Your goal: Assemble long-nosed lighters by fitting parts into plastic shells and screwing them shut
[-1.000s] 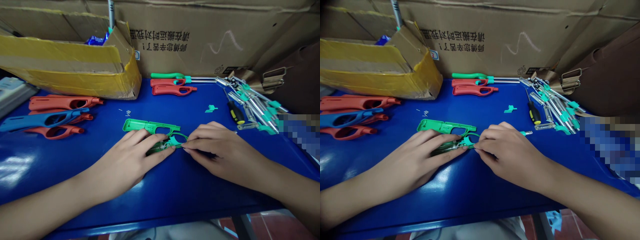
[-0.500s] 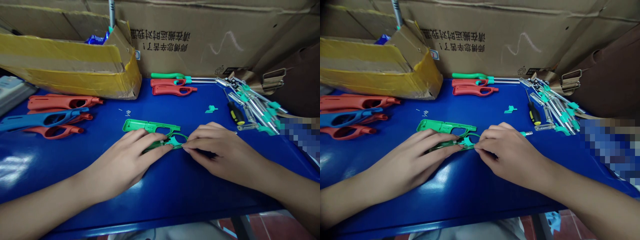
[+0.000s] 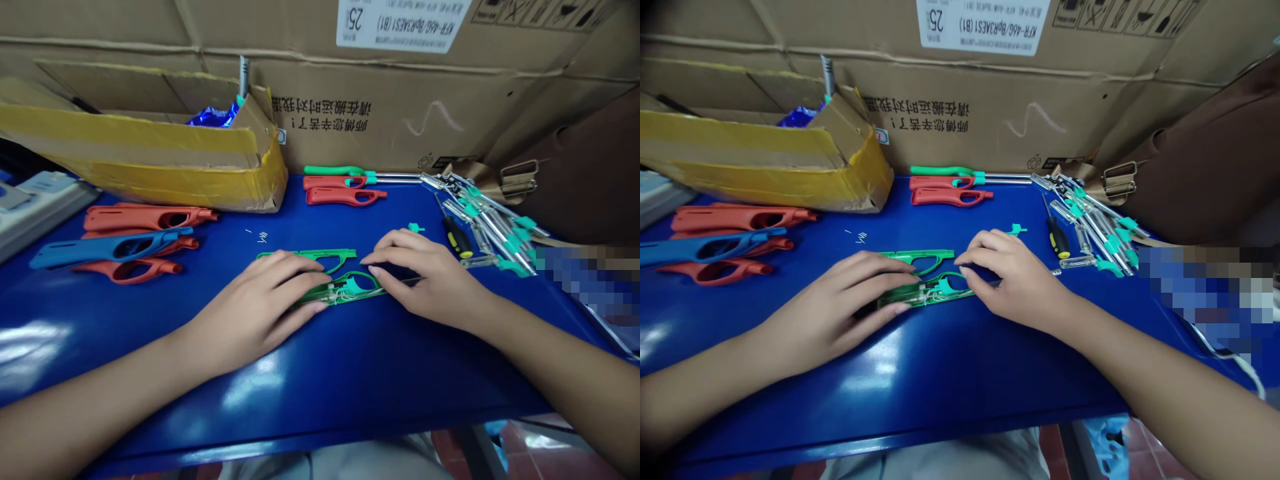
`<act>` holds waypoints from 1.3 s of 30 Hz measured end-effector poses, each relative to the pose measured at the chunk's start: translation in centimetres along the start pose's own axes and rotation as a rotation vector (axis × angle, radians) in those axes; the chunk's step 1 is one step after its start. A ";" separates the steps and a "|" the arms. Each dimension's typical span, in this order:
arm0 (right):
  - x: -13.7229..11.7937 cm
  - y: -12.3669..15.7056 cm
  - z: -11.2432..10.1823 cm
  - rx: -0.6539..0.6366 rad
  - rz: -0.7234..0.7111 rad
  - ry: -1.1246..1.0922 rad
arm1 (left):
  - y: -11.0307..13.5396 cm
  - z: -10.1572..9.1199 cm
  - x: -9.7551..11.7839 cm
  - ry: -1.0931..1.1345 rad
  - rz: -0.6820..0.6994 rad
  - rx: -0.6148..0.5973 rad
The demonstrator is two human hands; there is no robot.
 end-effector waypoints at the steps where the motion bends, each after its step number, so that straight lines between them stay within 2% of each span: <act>1: 0.2 0.0 0.1 -0.003 -0.013 0.017 | -0.1 -0.6 -0.3 -0.029 0.000 0.014; 3: 0.5 0.0 0.2 -0.019 -0.025 0.052 | -0.2 -2.0 -1.1 -0.119 -0.021 0.037; 7: 0.8 0.1 0.2 -0.028 -0.023 0.091 | -0.3 -3.5 -2.6 -0.248 -0.052 -0.041; 13: 1.0 0.0 0.3 -0.024 -0.005 0.098 | -0.2 -3.0 -2.9 -0.260 -0.096 -0.116; 17: 1.1 0.0 0.5 -0.038 0.005 0.087 | -0.2 -2.6 -2.6 -0.301 -0.087 -0.079; 20: 1.1 0.1 0.6 -0.040 0.024 0.078 | 0.0 -2.8 -2.9 -0.288 -0.129 -0.018; 26: 0.8 0.1 -0.1 0.003 0.023 0.041 | 0.2 -3.3 -3.7 -0.098 -0.241 0.083; 31: -0.4 0.2 -0.5 -0.040 -0.074 0.089 | 0.0 -3.5 -2.5 0.152 -0.289 0.172; 34: -1.5 0.4 -0.1 -0.089 -0.168 0.132 | 0.0 -2.9 -1.8 0.264 -0.316 0.165; 39: -2.3 0.8 0.2 -0.087 -0.223 0.102 | 0.1 -1.4 -1.6 0.431 -0.389 0.097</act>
Point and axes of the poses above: each hand's wrist, its own y-axis away from the middle knuckle, its own z-axis out of the palm, x = y × z, the point moved 7 cm from there along -y, towards the middle knuckle, and after that the axes turned 9 degrees about y, right-handed, at the moved point
